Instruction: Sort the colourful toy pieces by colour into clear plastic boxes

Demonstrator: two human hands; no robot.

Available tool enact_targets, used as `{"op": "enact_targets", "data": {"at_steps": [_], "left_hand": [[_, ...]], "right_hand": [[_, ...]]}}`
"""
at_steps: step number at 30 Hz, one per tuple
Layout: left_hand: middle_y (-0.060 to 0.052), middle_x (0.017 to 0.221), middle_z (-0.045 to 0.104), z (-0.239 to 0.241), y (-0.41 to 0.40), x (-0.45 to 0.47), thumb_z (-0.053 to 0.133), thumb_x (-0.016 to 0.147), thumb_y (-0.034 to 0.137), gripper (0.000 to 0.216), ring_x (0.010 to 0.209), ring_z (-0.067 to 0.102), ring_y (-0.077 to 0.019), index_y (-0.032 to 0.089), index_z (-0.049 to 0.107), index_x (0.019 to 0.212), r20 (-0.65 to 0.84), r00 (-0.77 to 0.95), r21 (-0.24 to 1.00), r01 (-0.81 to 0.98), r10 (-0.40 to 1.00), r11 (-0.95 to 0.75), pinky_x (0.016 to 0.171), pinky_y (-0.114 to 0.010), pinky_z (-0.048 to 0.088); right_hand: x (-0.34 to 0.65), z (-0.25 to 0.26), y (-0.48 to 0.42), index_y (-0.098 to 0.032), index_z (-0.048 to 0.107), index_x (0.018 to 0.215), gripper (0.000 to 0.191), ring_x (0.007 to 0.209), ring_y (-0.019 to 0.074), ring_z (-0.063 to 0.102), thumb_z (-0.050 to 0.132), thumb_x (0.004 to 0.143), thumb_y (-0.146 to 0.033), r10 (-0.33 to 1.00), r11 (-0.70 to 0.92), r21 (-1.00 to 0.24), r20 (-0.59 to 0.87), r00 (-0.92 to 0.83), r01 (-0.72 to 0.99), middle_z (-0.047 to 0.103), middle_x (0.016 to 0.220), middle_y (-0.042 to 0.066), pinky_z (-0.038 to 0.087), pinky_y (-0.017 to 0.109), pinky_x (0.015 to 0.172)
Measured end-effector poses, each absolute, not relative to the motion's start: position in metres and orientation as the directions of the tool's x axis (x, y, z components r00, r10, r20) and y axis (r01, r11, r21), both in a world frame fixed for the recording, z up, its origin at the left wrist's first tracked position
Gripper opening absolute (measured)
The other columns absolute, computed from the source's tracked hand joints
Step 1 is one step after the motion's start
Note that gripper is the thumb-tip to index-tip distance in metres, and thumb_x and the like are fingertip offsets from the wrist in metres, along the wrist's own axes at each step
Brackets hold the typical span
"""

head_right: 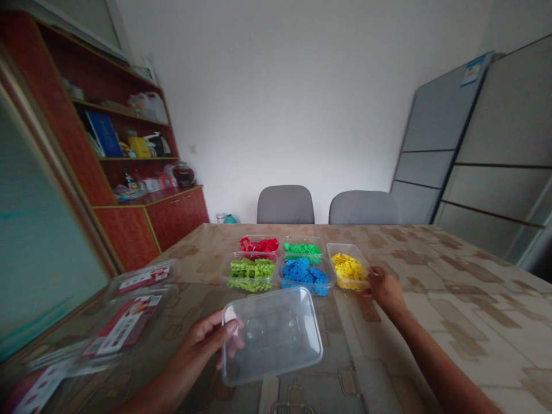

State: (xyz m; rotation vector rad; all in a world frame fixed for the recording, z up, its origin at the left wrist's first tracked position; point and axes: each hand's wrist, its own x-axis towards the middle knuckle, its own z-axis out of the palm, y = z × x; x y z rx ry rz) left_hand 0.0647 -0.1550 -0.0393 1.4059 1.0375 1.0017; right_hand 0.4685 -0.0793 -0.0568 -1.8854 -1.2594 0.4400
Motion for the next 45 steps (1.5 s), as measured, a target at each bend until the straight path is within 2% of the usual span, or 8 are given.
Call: {"op": "enact_targets", "data": {"at_steps": [10,15,19,22,28,35,40,45], "left_hand": [[0.001,0.066,0.064,-0.011,-0.140,0.048,0.060,0.082,0.048,0.051,0.053,0.052,-0.0123,0.017,0.048,0.120,0.145,0.048,0.988,-0.055,0.988,-0.143,0.046,-0.019,0.039],[0.004,0.062,0.059,0.012,-0.135,0.032,0.066,0.076,0.040,0.042,0.049,0.045,-0.0078,0.018,0.056,0.111,0.157,-0.143,0.969,-0.170,0.977,-0.180,0.044,-0.014,0.032],[0.003,0.064,0.059,0.016,-0.147,0.038,0.065,0.076,0.039,0.041,0.040,0.032,-0.0036,0.018,0.058,0.111,0.141,-0.111,0.972,-0.171,0.984,-0.159,0.038,-0.013,0.018],[0.001,0.070,0.059,0.007,-0.160,0.052,0.063,0.078,0.043,0.047,0.038,0.029,-0.0027,0.017,0.056,0.117,0.113,0.006,0.981,-0.162,0.994,-0.110,0.036,-0.015,0.015],[0.000,0.075,0.058,-0.024,-0.176,0.073,0.061,0.078,0.051,0.046,0.037,0.030,-0.0025,0.020,0.059,0.113,0.044,0.150,0.987,-0.159,0.988,-0.020,0.034,-0.017,0.016],[0.000,0.079,0.056,-0.034,-0.183,0.081,0.065,0.074,0.056,0.049,0.037,0.028,-0.0007,0.021,0.061,0.108,-0.009,0.097,0.983,-0.181,0.995,0.027,0.034,-0.016,0.015],[0.000,0.088,0.056,-0.028,-0.188,0.090,0.061,0.079,0.053,0.042,0.041,0.035,-0.0020,0.026,0.056,0.111,-0.046,0.033,0.980,-0.192,0.998,0.052,0.035,-0.014,0.021],[-0.003,0.094,0.057,-0.030,-0.194,0.093,0.061,0.079,0.052,0.042,0.043,0.035,-0.0037,0.025,0.056,0.111,0.031,0.115,0.992,-0.122,0.993,-0.016,0.036,-0.016,0.025]], "right_hand": [[0.520,-0.021,-0.105,-0.018,0.067,0.085,0.021,0.046,0.0202,0.062,0.056,0.076,-0.033,0.881,-0.015,-0.872,0.220,0.420,0.489,0.072,0.076,0.014,0.048,0.031,0.044],[0.492,0.015,-0.127,-0.020,0.073,0.094,0.030,0.057,0.0196,0.061,0.067,0.074,-0.042,0.953,0.266,-0.849,0.303,0.008,0.456,0.072,0.085,0.015,0.045,0.029,0.048],[0.421,0.019,-0.142,-0.020,0.069,0.106,0.032,0.048,0.0106,0.055,0.057,0.084,-0.040,0.900,0.253,-0.881,0.062,-0.431,0.401,0.071,0.087,0.007,0.046,0.026,0.051],[0.373,0.009,-0.153,-0.022,0.069,0.103,0.026,0.046,0.0069,0.052,0.051,0.085,-0.030,0.815,0.213,-0.891,-0.065,-0.576,0.402,0.069,0.087,0.003,0.042,0.020,0.047],[0.352,-0.018,-0.155,-0.021,0.066,0.101,0.024,0.045,0.0076,0.049,0.048,0.087,-0.030,0.791,0.155,-0.902,-0.131,-0.598,0.403,0.054,0.059,-0.005,0.042,0.019,0.047],[0.351,-0.002,-0.151,-0.018,0.063,0.077,0.047,0.074,0.0189,0.057,0.039,0.092,-0.055,0.903,0.351,-0.804,0.157,-0.399,0.479,0.061,0.076,0.004,0.044,0.029,0.068],[0.340,0.004,-0.159,-0.019,0.049,0.064,0.047,0.062,0.0150,0.045,0.040,0.090,-0.058,0.902,0.408,-0.753,0.245,-0.355,0.516,0.045,0.065,-0.001,0.036,0.026,0.058],[0.341,-0.009,-0.157,-0.021,0.040,0.063,0.049,0.058,0.0122,0.037,0.039,0.088,-0.063,0.925,0.334,-0.825,0.193,-0.328,0.456,0.034,0.061,-0.004,0.031,0.023,0.052]]}}
